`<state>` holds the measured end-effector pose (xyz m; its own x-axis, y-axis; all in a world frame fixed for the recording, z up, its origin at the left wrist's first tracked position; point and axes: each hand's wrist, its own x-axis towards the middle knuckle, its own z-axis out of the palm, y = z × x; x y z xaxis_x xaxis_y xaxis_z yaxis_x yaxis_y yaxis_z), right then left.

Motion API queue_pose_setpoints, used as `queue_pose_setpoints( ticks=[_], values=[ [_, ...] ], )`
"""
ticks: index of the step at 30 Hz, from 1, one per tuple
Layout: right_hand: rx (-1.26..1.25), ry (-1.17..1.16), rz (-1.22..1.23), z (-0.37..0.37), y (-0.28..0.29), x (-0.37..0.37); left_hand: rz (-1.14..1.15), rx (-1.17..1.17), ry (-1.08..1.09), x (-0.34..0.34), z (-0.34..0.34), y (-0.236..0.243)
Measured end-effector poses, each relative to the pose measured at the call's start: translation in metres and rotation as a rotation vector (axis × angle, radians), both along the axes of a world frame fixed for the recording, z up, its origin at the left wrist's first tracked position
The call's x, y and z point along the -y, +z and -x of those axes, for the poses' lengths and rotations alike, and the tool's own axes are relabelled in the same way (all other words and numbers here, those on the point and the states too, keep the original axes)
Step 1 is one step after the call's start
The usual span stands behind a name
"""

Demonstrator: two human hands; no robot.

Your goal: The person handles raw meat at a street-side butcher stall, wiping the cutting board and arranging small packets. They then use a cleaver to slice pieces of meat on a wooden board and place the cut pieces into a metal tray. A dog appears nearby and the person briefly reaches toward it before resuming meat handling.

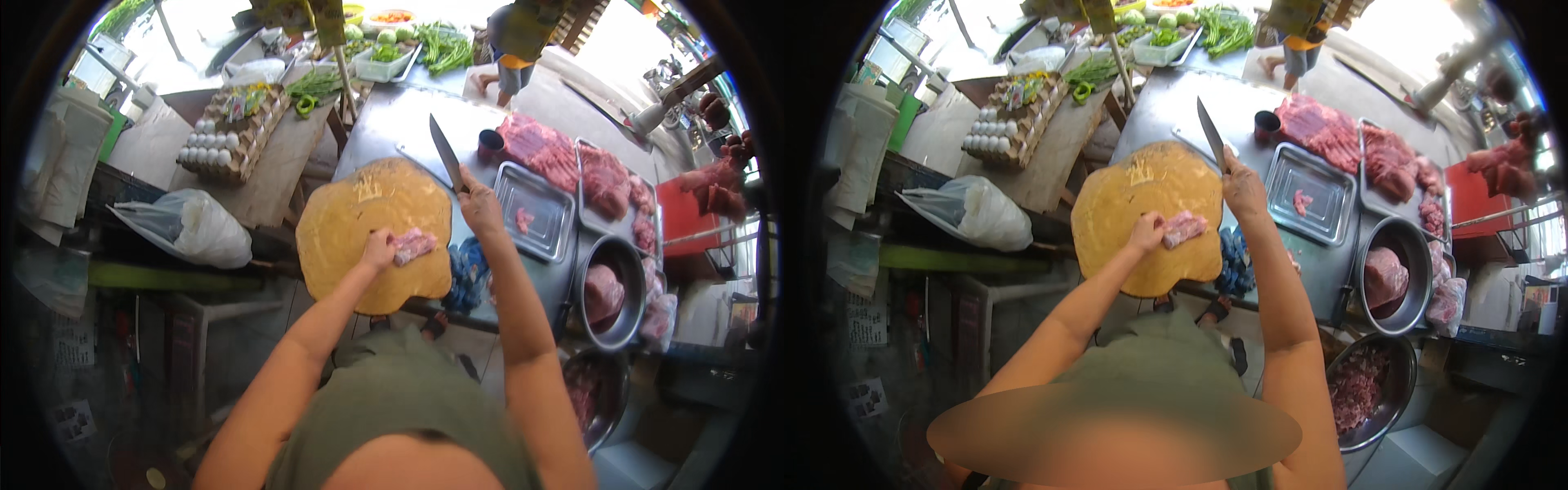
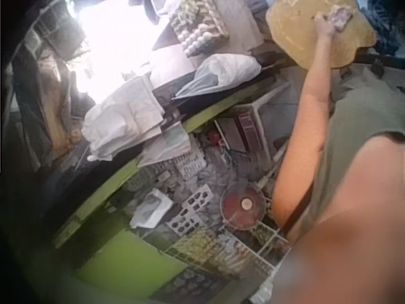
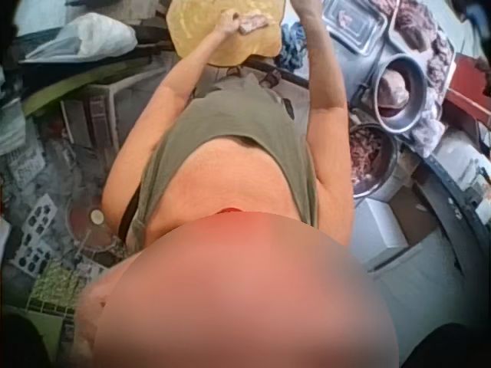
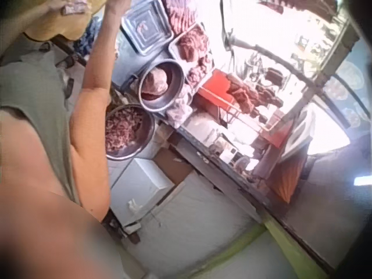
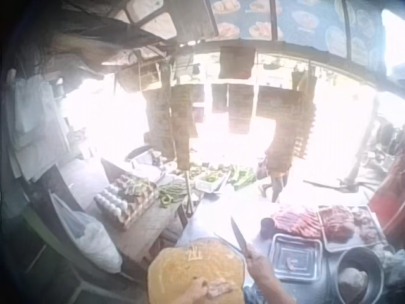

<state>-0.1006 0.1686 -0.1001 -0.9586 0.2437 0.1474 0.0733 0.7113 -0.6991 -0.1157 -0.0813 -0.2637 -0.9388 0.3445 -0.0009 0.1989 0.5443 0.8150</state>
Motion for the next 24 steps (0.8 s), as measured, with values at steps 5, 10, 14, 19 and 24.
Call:
queue_pose_setpoints(
  ticks=[5, 10, 14, 19, 24],
  values=[
    [0.264, 0.081, -0.149, -0.1, -0.046, 0.045, -0.008, 0.067, 0.04, 0.01, -0.015, 0.017],
    [0.381, 0.041, -0.167, -0.15, -0.057, 0.07, 0.06, -0.238, -0.072, -0.006, -0.033, 0.035],
    [0.337, 0.078, -0.238, -0.167, -0.079, 0.081, 0.083, -0.338, -0.13, -0.018, -0.034, 0.024],
    [0.291, 0.079, -0.328, -0.173, -0.099, 0.082, 0.098, -0.357, -0.194, -0.025, -0.027, 0.014],
    [0.341, 0.103, -0.275, -0.171, -0.092, 0.085, 0.201, -0.287, -0.201, -0.027, -0.022, 0.02]
  ],
)
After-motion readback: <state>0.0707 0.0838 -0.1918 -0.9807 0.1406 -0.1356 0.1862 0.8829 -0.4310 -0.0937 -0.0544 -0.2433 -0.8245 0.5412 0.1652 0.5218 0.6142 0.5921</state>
